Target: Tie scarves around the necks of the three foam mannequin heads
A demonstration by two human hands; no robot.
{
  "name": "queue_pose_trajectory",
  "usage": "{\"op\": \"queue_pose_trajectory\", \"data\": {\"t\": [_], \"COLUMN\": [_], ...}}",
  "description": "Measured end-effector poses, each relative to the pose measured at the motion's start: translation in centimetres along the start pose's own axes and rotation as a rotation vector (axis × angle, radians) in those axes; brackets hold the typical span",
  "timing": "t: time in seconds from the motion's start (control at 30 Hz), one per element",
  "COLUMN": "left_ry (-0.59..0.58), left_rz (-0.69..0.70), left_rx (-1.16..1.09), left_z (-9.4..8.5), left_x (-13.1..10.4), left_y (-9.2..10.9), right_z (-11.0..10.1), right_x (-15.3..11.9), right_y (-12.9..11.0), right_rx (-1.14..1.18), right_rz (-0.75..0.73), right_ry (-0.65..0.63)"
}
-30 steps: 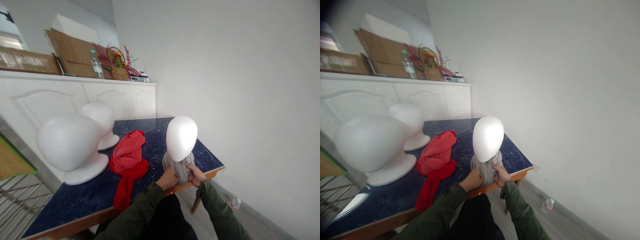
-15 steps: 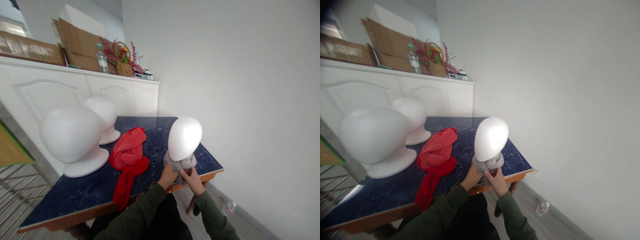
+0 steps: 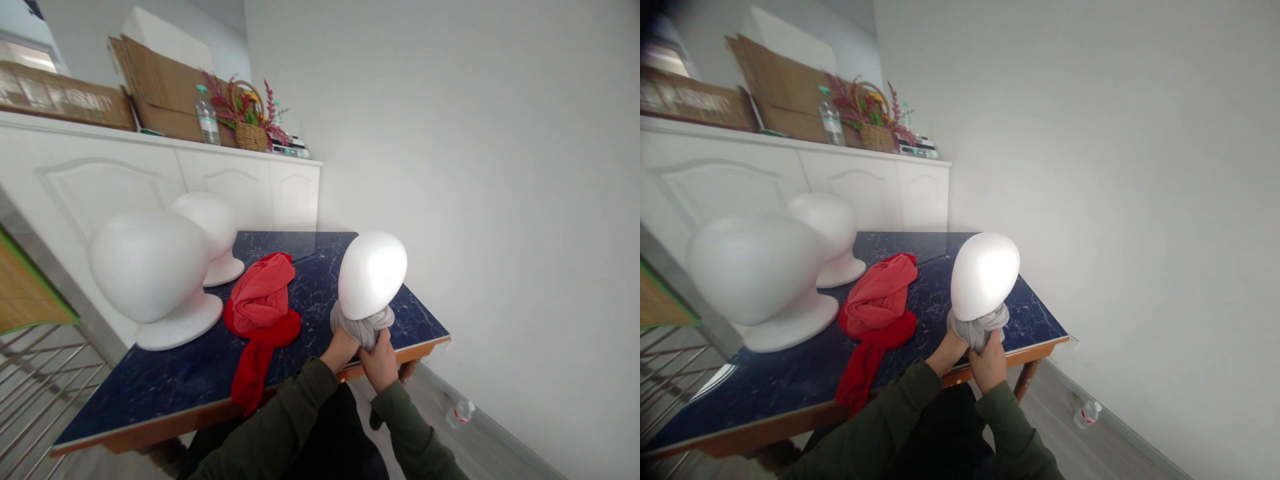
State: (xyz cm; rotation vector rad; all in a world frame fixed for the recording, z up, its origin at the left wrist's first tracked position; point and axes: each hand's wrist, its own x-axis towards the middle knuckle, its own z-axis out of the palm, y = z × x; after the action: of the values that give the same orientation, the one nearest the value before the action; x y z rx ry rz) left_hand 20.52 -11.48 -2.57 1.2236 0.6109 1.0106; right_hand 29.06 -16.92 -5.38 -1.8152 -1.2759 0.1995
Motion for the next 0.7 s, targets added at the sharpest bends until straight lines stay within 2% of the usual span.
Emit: {"op": "queue_pose_trajectory", "data": {"t": [0.07, 0.13, 0.2, 0.27, 0.4, 0.47, 0.57, 0.7], "left_ry": [-0.027, -0.02, 0.048, 0.144, 0.37, 0.437, 0.409, 0.246], "left_rz": [-0.009, -0.105, -0.242, -0.32, -0.263, -0.243, -0.214, -0.07], "left_rx": [-0.044, -0.148, -0.271, -0.352, -0.317, -0.256, -0.118, 0.074], "left_z": [-0.4, -1.2, -2.4, -3.8, -6.2, -6.8, -6.7, -5.1], "left_x": [-0.1, 0.0, 0.3, 0.7, 1.2, 1.2, 0.9, 0.9], "left_y": [-0.7, -1.4, -1.8, -1.9, -1.6, -1.6, -1.6, -1.8], "right_z": [0.1, -0.1, -0.5, -1.2, -2.3, -2.5, -2.1, -1.0], "right_x": [0.2, 0.7, 1.3, 2.2, 4.1, 4.8, 5.4, 5.7], "right_y": [0.6, 1.4, 2.4, 3.4, 5.5, 6.4, 7.1, 7.1], "right_rx": [0.049, 0.098, 0.081, 0.035, 0.058, 0.105, 0.202, 0.342], "right_rz": [0.002, -0.01, -0.011, 0.02, 0.154, 0.177, 0.15, 0.05], "right_ry": [0.042, 0.098, 0.15, 0.162, 0.107, 0.114, 0.081, -0.048]}}
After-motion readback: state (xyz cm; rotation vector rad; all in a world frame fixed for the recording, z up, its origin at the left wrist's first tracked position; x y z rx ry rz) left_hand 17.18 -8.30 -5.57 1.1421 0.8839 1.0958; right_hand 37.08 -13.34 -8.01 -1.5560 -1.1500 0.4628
